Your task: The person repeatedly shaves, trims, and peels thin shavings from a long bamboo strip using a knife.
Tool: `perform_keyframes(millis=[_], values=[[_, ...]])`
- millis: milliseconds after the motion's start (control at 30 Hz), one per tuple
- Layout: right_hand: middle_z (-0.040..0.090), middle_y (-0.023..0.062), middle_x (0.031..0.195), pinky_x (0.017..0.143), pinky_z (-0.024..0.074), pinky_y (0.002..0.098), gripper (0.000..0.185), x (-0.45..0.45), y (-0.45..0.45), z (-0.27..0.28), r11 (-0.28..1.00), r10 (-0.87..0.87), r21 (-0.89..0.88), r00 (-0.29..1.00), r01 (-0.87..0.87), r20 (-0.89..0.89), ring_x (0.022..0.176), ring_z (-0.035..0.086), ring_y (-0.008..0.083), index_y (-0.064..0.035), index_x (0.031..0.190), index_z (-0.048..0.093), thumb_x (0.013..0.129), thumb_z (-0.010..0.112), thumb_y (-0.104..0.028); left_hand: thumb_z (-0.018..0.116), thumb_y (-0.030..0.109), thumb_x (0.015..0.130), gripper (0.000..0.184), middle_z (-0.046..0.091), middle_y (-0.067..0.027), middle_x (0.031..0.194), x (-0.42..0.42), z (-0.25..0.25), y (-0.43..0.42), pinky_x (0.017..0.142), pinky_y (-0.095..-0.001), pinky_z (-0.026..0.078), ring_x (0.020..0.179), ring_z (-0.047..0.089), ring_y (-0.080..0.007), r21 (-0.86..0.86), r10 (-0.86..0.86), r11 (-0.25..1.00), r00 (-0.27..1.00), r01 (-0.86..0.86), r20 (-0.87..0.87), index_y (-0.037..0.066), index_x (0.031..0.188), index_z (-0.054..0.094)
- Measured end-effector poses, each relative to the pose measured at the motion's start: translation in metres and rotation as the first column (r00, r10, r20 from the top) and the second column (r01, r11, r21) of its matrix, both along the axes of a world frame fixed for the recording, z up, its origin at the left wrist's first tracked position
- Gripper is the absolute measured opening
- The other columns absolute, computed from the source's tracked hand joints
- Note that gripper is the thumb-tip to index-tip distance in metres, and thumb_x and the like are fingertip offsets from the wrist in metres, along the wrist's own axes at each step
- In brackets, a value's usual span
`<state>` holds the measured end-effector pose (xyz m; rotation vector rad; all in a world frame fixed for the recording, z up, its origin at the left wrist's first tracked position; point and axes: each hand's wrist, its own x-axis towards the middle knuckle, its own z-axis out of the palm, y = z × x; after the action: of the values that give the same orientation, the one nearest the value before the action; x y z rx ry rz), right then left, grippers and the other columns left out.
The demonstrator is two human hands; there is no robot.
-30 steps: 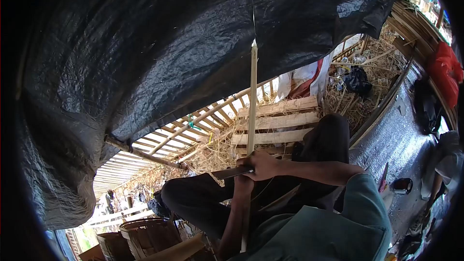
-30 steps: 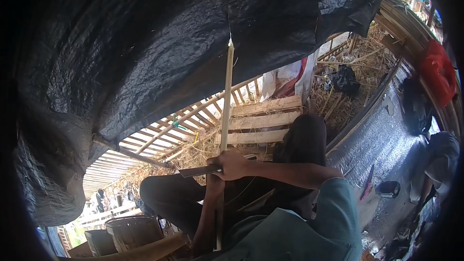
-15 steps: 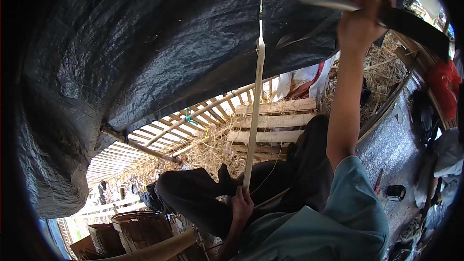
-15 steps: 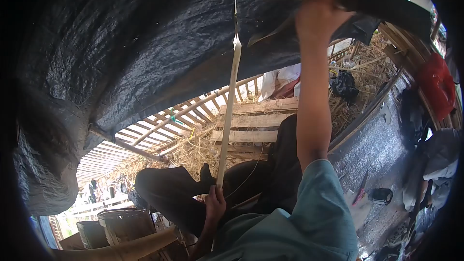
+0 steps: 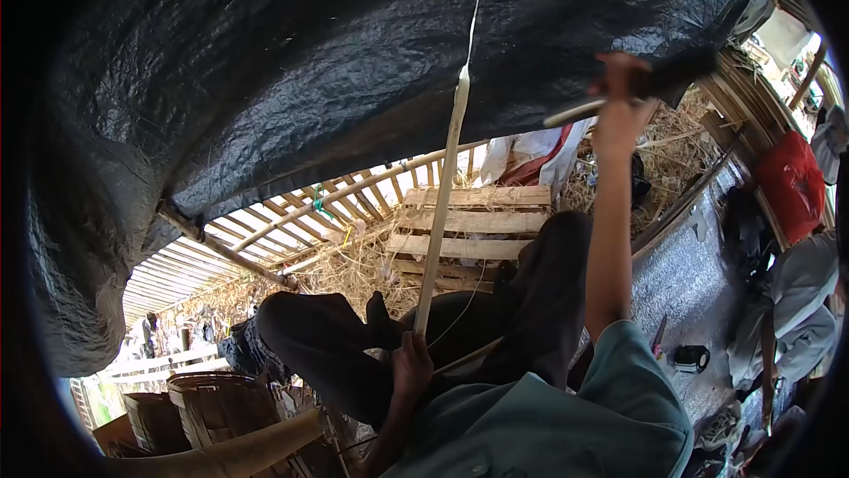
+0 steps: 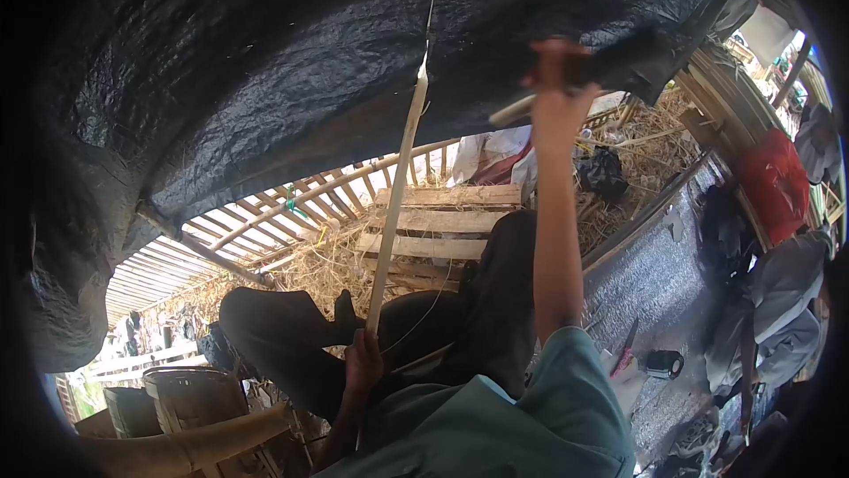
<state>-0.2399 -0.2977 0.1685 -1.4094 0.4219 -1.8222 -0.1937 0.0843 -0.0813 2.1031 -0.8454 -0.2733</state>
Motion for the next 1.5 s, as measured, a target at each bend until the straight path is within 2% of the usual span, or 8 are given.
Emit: perform_keyframes(millis=[100, 133, 267, 433, 533, 900, 1300, 1500], values=[[0.064, 0.0091, 0.075, 0.051, 0.0497, 0.0303, 0.036, 0.042, -0.024, -0.080, 0.931, 0.287, 0.360, 0.728, -0.059, -0.622, 0.061, 0.062, 0.0148, -0.0079, 0.116, 0.061, 0.088, 0.061, -0.031, 0.046, 0.014, 0.094, 0.013, 0.054, -0.0224, 0.061, 0.001, 0.001, 0.003, 0.045, -0.0463, 0.041, 0.059, 0.058, -0.0419, 0.021, 0.002, 1.000, 0.995, 0.000, -0.102, 0.003, 0.088, 0.047], [0.065, 0.0129, 0.078, 0.057, 0.0514, 0.0359, 0.036, 0.056, -0.032, -0.126, 0.995, 0.097, 0.083, 0.532, -0.051, -0.841, 0.068, 0.064, 0.0222, -0.0071, 0.113, 0.061, 0.088, 0.059, -0.033, 0.046, 0.014, 0.094, 0.013, 0.055, -0.0223, 0.062, 0.003, 0.001, 0.004, 0.046, -0.0456, 0.042, 0.061, 0.059, -0.0413, 0.034, 0.007, 0.999, 0.990, -0.003, -0.139, 0.003, 0.088, 0.048], [0.065, 0.0175, 0.094, 0.079, 0.0497, 0.0469, 0.033, 0.076, 0.029, -0.168, 0.948, 0.059, 0.104, -0.154, -0.302, -0.986, 0.092, 0.063, 0.0342, -0.0047, 0.098, 0.063, 0.086, 0.058, -0.035, 0.047, 0.014, 0.092, 0.014, 0.059, -0.0199, 0.071, 0.013, -0.023, 0.015, 0.053, -0.0429, 0.046, 0.066, 0.061, -0.0387, -0.067, -0.124, 0.990, 0.992, 0.122, -0.025, 0.003, 0.086, 0.051], [0.064, 0.0198, 0.087, 0.071, 0.0516, 0.0463, 0.026, 0.078, 0.079, -0.203, 0.879, 0.119, 0.148, -0.092, -0.454, -0.989, 0.082, 0.064, 0.0365, -0.0012, 0.098, 0.060, 0.082, 0.060, -0.022, 0.051, 0.011, 0.088, 0.009, 0.060, -0.0173, 0.075, 0.016, -0.011, 0.012, 0.059, -0.0434, 0.047, 0.070, 0.060, -0.0399, 0.074, 0.056, 0.997, 0.867, -0.022, -0.495, 0.003, 0.085, 0.053], [0.063, 0.0201, 0.083, 0.069, 0.0518, 0.0458, 0.027, 0.065, 0.101, -0.194, 0.848, 0.076, 0.131, -0.127, -0.514, -0.989, 0.077, 0.064, 0.0365, 0.0020, 0.097, 0.058, 0.081, 0.060, -0.020, 0.050, 0.010, 0.088, 0.010, 0.060, -0.0156, 0.071, 0.023, -0.017, 0.010, 0.057, -0.0407, 0.047, 0.064, 0.062, -0.0334, 0.029, -0.127, 0.991, 0.990, 0.129, -0.059, 0.003, 0.083, 0.055], [0.063, 0.0201, 0.077, 0.063, 0.0518, 0.0459, 0.022, 0.073, 0.106, -0.204, 0.850, 0.049, 0.081, -0.074, -0.521, -0.996, 0.071, 0.065, 0.0361, 0.0020, 0.092, 0.056, 0.076, 0.060, -0.012, 0.040, 0.029, 0.099, 0.039, 0.040, -0.0004, 0.049, 0.073, 0.017, -0.068, 0.033, -0.0242, 0.028, 0.033, 0.037, -0.0081, -0.162, -0.117, 0.987, 0.781, 0.021, -0.613, 0.005, 0.068, 0.046], [0.063, 0.0160, 0.078, 0.069, 0.0514, 0.0435, 0.029, 0.068, 0.112, -0.200, 0.545, -0.002, 0.139, -0.167, -0.827, -0.986, 0.079, 0.064, 0.0323, -0.0040, 0.094, 0.059, 0.068, 0.064, -0.017, 0.026, 0.051, 0.098, 0.050, 0.025, 0.0034, 0.045, 0.079, 0.001, -0.038, 0.029, -0.0226, 0.016, 0.031, 0.019, -0.0073, -0.264, -0.267, 0.963, -0.059, -0.057, -0.962, 0.014, 0.066, 0.036], [0.063, 0.0134, 0.078, 0.069, 0.0516, 0.0435, 0.027, 0.065, 0.096, -0.193, 0.609, -0.016, 0.119, -0.161, -0.784, -0.987, 0.079, 0.064, 0.0302, -0.0059, 0.092, 0.059, 0.066, 0.063, -0.014, 0.022, 0.049, 0.099, 0.053, 0.025, 0.0044, 0.045, 0.048, 0.005, -0.007, 0.031, -0.0234, 0.017, 0.032, 0.021, -0.0075, -0.032, -0.016, 0.996, 0.201, -0.077, -0.980, 0.015, 0.060, 0.034]])
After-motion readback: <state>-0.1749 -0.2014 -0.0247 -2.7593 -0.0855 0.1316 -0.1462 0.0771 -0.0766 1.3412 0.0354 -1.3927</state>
